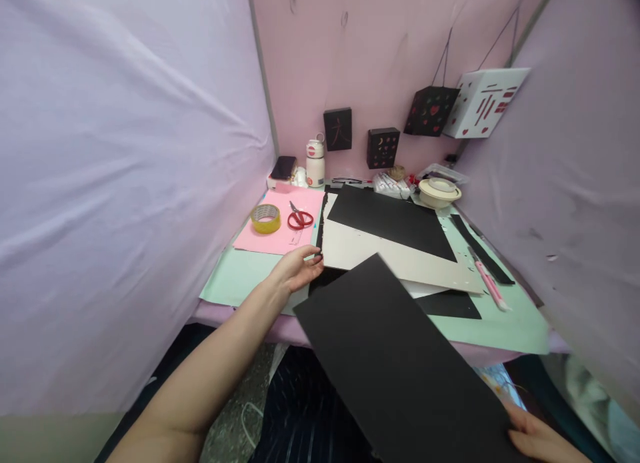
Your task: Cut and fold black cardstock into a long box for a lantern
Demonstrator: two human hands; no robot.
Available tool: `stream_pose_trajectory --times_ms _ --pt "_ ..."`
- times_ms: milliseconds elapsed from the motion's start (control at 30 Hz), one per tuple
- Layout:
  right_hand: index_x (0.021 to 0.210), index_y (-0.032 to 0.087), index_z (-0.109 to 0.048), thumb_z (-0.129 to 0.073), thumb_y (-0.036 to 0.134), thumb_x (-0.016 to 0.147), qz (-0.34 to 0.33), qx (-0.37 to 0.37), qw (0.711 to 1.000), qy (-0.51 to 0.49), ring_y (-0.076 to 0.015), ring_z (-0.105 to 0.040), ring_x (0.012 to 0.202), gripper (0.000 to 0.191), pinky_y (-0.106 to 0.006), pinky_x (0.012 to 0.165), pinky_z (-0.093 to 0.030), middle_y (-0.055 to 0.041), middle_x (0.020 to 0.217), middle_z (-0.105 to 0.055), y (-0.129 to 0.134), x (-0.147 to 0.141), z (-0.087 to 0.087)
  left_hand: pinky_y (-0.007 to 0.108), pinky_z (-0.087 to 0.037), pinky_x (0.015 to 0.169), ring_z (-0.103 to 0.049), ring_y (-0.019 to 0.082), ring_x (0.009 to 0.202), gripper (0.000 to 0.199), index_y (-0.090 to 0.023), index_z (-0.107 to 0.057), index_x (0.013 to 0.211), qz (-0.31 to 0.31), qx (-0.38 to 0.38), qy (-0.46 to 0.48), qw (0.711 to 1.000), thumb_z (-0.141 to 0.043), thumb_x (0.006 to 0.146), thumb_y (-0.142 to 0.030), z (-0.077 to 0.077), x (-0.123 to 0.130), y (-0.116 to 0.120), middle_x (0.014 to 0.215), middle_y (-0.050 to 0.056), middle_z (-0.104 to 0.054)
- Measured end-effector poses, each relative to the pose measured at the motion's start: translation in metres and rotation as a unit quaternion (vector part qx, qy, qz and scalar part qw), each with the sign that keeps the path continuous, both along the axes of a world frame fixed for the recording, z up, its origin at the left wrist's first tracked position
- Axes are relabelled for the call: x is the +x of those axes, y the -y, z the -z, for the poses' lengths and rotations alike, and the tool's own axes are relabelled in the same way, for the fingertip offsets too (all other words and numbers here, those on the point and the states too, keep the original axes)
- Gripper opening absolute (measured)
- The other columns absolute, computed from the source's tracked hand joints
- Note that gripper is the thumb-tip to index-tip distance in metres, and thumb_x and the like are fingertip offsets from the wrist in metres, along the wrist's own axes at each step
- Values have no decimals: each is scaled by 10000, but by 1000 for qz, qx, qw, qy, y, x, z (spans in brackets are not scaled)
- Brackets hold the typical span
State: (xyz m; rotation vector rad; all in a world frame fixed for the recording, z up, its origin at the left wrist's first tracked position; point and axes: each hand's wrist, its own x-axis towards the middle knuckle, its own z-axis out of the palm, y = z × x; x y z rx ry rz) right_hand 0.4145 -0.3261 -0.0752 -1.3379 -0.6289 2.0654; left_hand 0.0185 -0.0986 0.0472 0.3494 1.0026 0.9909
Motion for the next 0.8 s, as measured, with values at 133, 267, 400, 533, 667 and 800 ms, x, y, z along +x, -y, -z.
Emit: stream_pose_trajectory --times_ms 133,267,400,533,667,800 --pt "1051 185 -712 -801 524 537 -54 17 998 -8 -333 -691 978 622 -436 903 -483 -124 989 -741 -9 -1 -1 189 -504 551 -574 103 556 147 -142 -579 791 53 43 -42 997 -620 785 -2 3 9 -9 646 19 -584" --pt "1055 187 -708 -797 453 599 -69 29 996 -46 -299 -709 932 535 -413 850 -504 -100 959 -747 -13 4 2 208 -536 553 -603 113 551 196 -155 -557 723 64 79 -86 991 -629 763 23 0 9 -18 630 19 -617" --pt "1119 193 -688 -771 428 660 -51 50 996 -51 -293 -701 965 522 -419 869 -505 -96 1014 -741 -13 15 7 216 -580 628 -651 119 627 153 -126 -590 793 51 106 -91 989 -554 816 20 -15 4 -32 696 38 -655" --pt "1210 209 -647 -755 421 684 -48 78 995 -42 -297 -688 1007 578 -420 897 -514 -102 1092 -724 -15 32 7 228 -606 648 -664 116 615 170 -81 -596 902 38 84 -86 992 -473 864 30 -28 -2 -44 686 37 -650" --pt "1286 239 -598 -710 423 730 -40 77 996 -9 -302 -671 1049 596 -429 935 -516 -94 1161 -702 -13 50 -2 234 -618 628 -692 136 632 174 -55 -595 942 46 68 -83 993 -457 879 31 -31 -5 -49 705 58 -668" --pt "1254 250 -624 -712 463 706 -22 57 998 34 -339 -637 1104 595 -462 978 -498 -87 1176 -698 -4 67 -8 240 -623 675 -719 167 693 216 -31 -592 1040 57 62 -63 994 -438 895 13 -34 -6 -53 766 98 -697"
